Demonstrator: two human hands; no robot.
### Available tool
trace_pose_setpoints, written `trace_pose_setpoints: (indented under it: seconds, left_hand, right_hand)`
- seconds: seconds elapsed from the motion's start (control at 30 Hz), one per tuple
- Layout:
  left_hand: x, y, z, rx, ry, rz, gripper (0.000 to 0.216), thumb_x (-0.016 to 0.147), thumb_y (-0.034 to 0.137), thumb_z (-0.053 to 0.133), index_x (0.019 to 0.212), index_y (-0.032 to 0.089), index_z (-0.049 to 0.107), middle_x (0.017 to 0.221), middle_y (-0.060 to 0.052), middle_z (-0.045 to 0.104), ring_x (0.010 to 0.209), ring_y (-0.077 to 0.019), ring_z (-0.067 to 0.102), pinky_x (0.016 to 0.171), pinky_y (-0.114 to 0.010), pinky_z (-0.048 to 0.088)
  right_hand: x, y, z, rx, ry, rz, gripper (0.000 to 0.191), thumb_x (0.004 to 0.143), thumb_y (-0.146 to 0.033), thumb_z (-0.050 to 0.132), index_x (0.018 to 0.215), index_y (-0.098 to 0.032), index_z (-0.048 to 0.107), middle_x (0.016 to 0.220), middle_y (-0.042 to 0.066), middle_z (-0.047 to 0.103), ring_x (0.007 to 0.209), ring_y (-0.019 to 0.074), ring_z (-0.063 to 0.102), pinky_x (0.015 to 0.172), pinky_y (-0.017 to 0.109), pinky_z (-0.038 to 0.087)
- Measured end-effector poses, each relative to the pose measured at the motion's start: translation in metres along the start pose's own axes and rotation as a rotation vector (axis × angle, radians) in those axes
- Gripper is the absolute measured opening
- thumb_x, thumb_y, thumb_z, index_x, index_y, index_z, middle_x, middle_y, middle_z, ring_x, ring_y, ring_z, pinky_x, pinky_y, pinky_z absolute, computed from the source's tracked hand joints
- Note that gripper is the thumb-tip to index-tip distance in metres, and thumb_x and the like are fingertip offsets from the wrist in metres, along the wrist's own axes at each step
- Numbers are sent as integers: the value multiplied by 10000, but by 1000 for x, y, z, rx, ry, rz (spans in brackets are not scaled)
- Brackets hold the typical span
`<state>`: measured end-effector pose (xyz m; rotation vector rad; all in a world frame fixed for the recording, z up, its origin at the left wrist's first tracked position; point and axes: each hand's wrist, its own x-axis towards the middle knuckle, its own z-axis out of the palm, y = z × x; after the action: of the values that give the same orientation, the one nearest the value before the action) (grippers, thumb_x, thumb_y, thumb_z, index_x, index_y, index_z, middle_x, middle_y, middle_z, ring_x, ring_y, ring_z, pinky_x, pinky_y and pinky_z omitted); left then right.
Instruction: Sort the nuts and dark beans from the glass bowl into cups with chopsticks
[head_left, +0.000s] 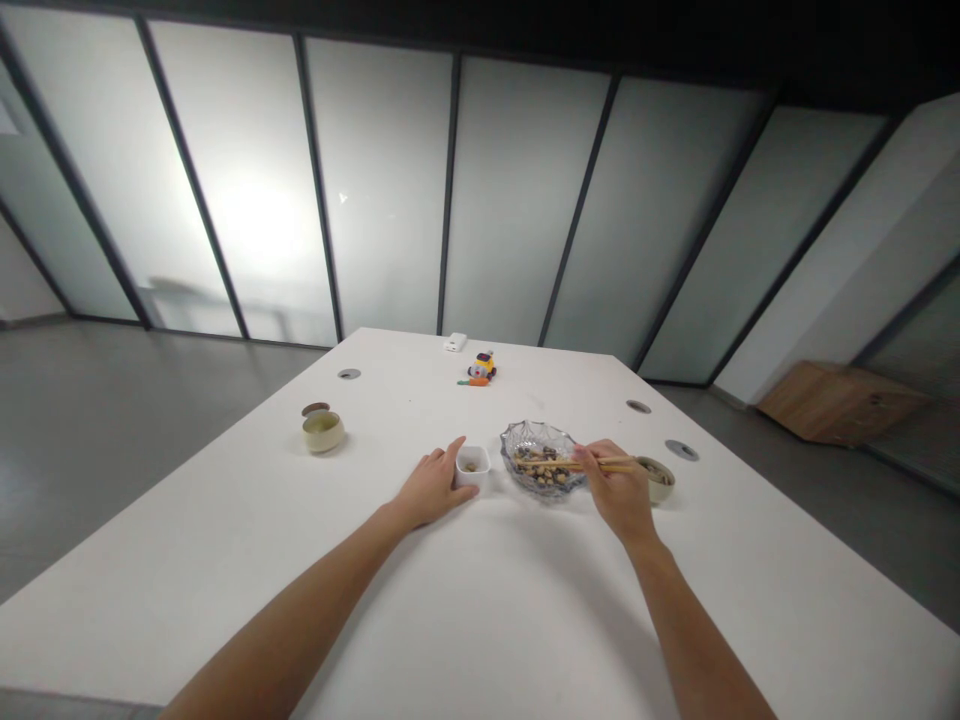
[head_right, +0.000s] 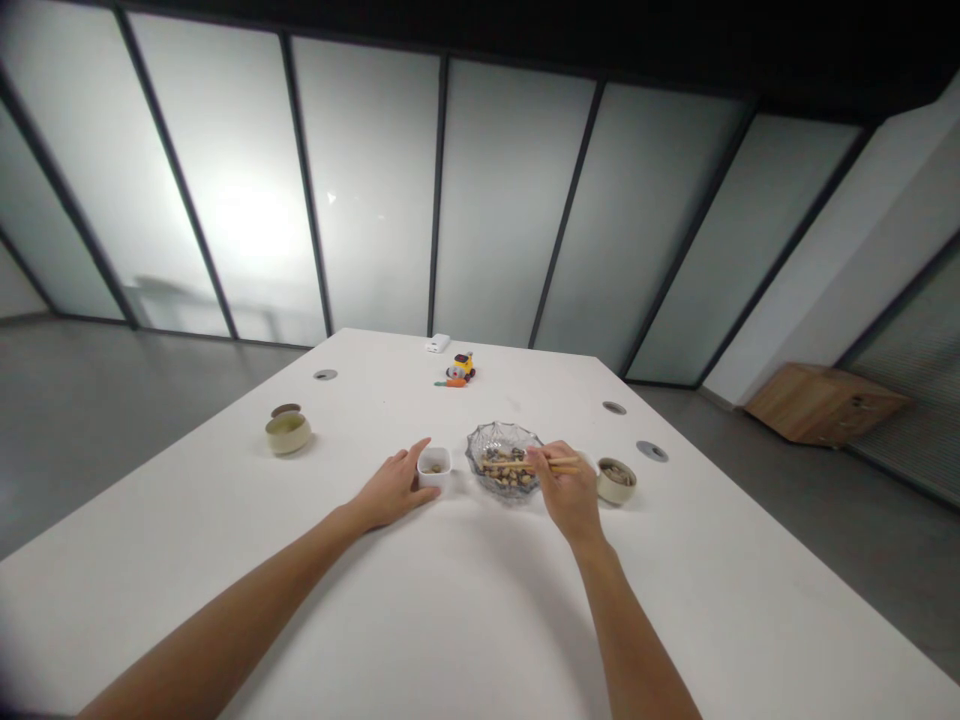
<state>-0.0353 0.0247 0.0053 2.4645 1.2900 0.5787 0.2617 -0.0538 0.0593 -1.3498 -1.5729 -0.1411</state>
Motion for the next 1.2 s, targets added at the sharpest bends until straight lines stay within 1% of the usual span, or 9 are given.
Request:
trace_pose_setpoints:
  seconds: [0.1, 0.2, 0.5, 0.73, 0.83, 0.97, 1.1, 1.2]
  left_hand:
    - [0, -1, 1, 0, 6, 7, 888, 920, 520, 692, 1625, 171, 280, 1376, -178, 657, 1259, -359, 611, 1084, -462, 447]
    - [0, -2, 1, -9, 11, 15, 877, 921, 519, 688, 1620, 167, 293, 1360, -178, 668, 1251, -363, 612, 1080, -467, 453]
    - [0, 0, 0, 1, 0, 8, 861, 929, 510, 686, 1613, 154, 302, 1380, -183, 651, 1262, -363, 601, 1091, -463, 447]
    - [0, -1, 0, -18, 9, 22, 852, 924, 508, 691, 1604, 151, 323, 1257, -163, 700, 1243, -373, 612, 1051, -448, 467]
    - [0, -1, 0, -19, 9, 19, 850, 923, 503, 691, 1604, 151, 323, 1247, -160, 703, 1239, -372, 614, 1039, -446, 470]
    - [0, -1, 1, -3, -5, 12, 862, 922, 501, 693, 1610, 147, 313, 1242, -151, 705, 1252, -363, 611, 1047, -430, 460]
    - [0, -1, 1, 3, -11, 7, 865, 928, 508, 685, 1615, 149, 303, 1265, -153, 704, 1257, -364, 610, 1055, -435, 458]
    - [0, -1, 0, 0, -13, 15, 861, 931, 504, 682, 1614, 146, 301, 1349, -171, 675, 1282, -368, 598, 1073, -447, 454]
  right_hand:
    - [-1, 0, 0, 1, -35, -13, 515, 1022, -599, 509, 700, -239, 686, 706, 33, 692, 669, 199, 655, 650, 330, 471]
    - [-1, 2, 2, -6, -56, -26, 507, 1023, -596, 516, 710, -241, 698, 728, 40, 710, 696, 208, 669, 668, 336, 476]
    - [-1, 2, 2, -6, -39, -17, 532, 1010, -647, 507, 744, -243, 727, 737, 47, 717, 679, 213, 666, 654, 339, 473]
    - [-2, 1, 2, -10, -50, -32, 531, 1015, -650, 504, 737, -244, 702, 736, 42, 711, 693, 211, 668, 675, 339, 473]
    - [-2, 1, 3, -1, -44, -43, 532, 1008, -660, 512, 745, -241, 707, 737, 42, 710, 685, 209, 663, 668, 340, 473]
    - [-3, 3, 3, 25, -53, -59, 502, 1016, -627, 531, 768, -236, 726, 760, 40, 718, 702, 207, 672, 684, 338, 481]
    - [-3, 4, 3, 19, -44, -74, 486, 1021, -604, 540, 760, -238, 725, 760, 38, 720, 710, 210, 678, 695, 340, 478]
    - [-3, 3, 3, 21, -39, -85, 487, 1025, -600, 537, 756, -239, 723, 760, 36, 720, 698, 205, 679, 686, 336, 477]
